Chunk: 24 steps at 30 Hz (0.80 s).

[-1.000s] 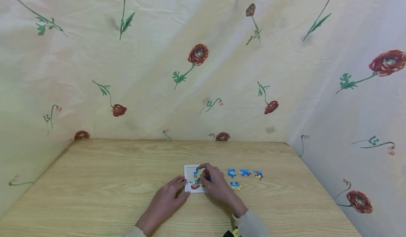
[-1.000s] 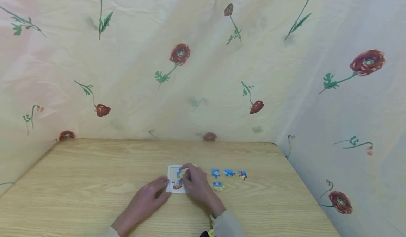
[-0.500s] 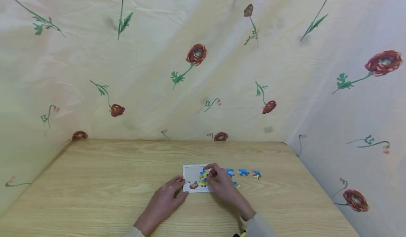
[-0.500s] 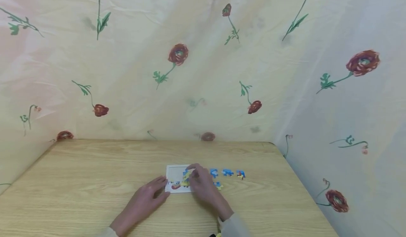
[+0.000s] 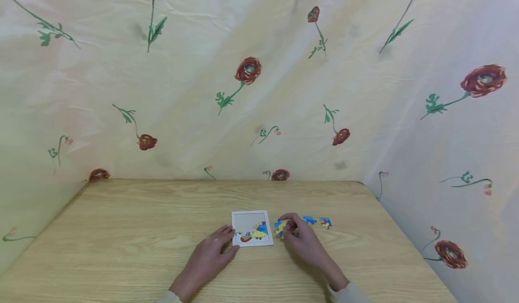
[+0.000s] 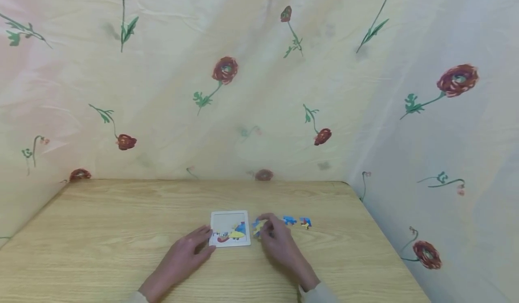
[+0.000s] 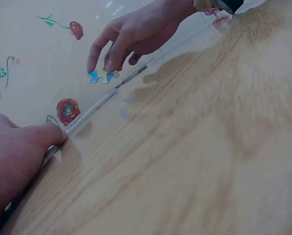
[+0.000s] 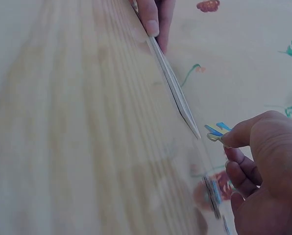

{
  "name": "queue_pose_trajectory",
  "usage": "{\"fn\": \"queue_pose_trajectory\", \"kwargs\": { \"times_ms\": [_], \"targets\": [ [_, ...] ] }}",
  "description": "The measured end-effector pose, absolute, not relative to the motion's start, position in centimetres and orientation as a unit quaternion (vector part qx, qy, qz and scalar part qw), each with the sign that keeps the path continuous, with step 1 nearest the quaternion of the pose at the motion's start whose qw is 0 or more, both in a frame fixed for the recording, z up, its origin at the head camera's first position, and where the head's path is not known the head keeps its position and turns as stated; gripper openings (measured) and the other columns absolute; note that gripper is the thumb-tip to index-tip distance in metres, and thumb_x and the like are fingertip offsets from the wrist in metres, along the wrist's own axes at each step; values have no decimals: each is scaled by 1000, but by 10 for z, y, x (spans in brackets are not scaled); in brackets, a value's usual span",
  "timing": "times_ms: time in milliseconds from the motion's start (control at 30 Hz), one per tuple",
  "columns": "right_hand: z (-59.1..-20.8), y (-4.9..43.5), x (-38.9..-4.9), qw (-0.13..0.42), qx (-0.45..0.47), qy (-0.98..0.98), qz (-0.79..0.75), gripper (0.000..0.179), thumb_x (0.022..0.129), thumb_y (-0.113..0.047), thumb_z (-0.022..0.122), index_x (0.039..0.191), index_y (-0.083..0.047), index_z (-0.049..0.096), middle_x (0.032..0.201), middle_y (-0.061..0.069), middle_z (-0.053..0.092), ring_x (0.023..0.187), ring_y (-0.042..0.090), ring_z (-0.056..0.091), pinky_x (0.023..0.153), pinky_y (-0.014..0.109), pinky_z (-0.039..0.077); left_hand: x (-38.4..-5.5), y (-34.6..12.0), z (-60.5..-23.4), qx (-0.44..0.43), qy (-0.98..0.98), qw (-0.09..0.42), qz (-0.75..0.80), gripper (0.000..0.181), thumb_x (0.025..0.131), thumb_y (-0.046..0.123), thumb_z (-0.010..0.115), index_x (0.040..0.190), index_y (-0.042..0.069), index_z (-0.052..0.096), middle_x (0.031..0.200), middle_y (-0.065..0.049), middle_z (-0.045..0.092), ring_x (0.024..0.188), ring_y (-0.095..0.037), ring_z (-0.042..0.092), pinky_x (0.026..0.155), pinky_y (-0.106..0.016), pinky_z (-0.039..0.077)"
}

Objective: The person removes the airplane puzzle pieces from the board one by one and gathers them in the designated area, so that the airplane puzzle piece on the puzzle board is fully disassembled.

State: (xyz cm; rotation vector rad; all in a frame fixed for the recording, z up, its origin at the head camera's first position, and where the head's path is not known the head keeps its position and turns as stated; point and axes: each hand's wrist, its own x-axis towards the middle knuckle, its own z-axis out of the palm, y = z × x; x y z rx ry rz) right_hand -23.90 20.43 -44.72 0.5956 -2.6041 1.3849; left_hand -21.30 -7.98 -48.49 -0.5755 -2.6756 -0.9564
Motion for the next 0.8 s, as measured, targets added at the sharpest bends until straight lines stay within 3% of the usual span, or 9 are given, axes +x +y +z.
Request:
{"fn": "queue_pose_trajectory", "kwargs": {
  "times_ms": [533,800],
  "targets": [
    [-454,246,-230,119,170,-859,468,35,92,13,67,125,0,63,95,4,59,90,20,56,77,25,50,-216,-80,-487,-192,-918,112,-329,46,98,30,73,131,-2,69,142,-19,61,134,-36,55,104,-56,49],
    [-454,262,-227,101,126,-876,454,34,93,10,66,125,-1,62,95,4,60,91,16,57,79,24,51,-215,-80,-487,-194,-916,119,-330,47,98,31,73,130,-2,69,141,-19,62,133,-36,56,104,-55,49]
  ]
}}
